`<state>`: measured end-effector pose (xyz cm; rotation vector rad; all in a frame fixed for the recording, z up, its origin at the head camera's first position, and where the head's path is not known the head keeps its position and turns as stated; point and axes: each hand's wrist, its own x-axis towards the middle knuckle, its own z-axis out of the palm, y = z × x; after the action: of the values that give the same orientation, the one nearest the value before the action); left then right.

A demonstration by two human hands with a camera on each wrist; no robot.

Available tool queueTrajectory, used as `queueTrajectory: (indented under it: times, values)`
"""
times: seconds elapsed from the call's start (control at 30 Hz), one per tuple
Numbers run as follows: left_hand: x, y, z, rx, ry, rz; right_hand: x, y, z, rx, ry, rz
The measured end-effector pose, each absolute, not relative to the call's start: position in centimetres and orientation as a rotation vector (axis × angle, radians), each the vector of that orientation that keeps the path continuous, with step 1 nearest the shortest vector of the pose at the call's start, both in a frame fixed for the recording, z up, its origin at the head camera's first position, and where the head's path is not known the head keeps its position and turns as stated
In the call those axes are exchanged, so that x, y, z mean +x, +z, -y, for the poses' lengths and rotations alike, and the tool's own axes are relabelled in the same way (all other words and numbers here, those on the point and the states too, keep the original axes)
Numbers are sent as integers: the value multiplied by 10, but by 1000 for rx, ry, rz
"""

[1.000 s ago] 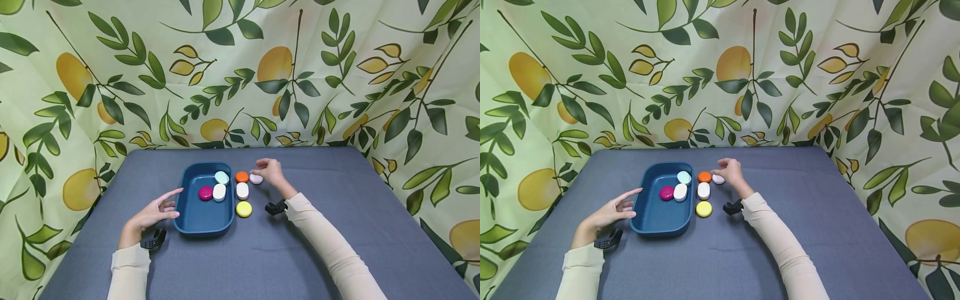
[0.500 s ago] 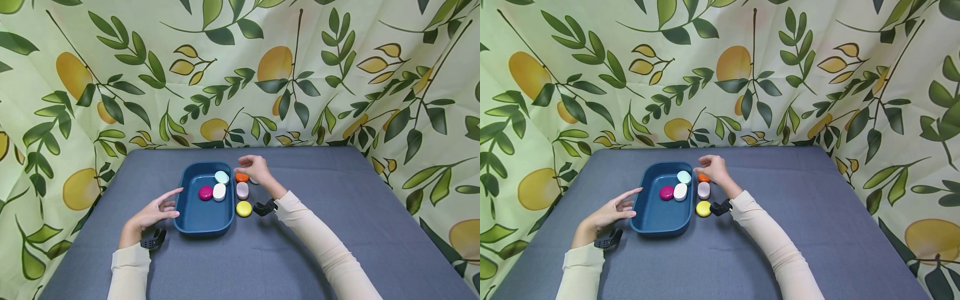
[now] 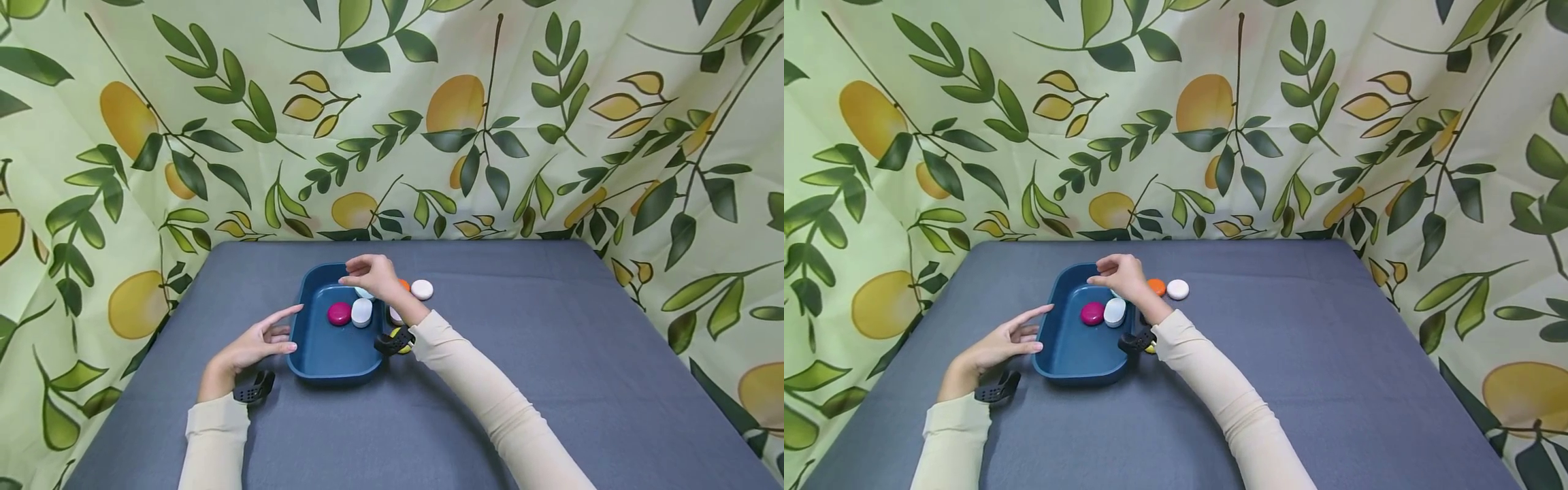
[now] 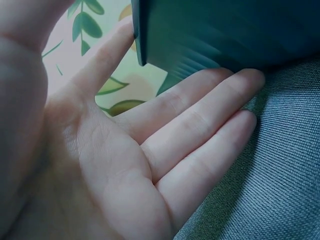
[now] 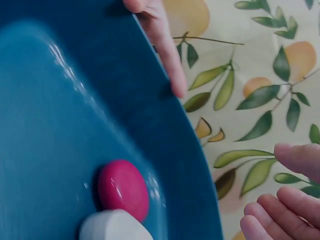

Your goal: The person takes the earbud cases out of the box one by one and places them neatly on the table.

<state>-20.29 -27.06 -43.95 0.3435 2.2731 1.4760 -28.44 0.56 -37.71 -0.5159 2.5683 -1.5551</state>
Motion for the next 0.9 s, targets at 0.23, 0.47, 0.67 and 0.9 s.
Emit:
queueTrajectory:
  times: [0.23, 0.47, 0.67, 0.9]
  values:
    - [-204, -440, 272, 357, 1484, -2266, -287, -389, 21, -565, -1492, -2526]
    - [-204, -441, 272, 367, 1491, -2258, -289, -399, 34, -586, -1330, -2496]
    - [-204, -441, 271, 378, 1489, -2270, -291, -407, 33, -629, -1122, -2518]
    - [-205, -442, 271, 381, 1507, -2251, -295, -416, 29, -676, -938, -2558]
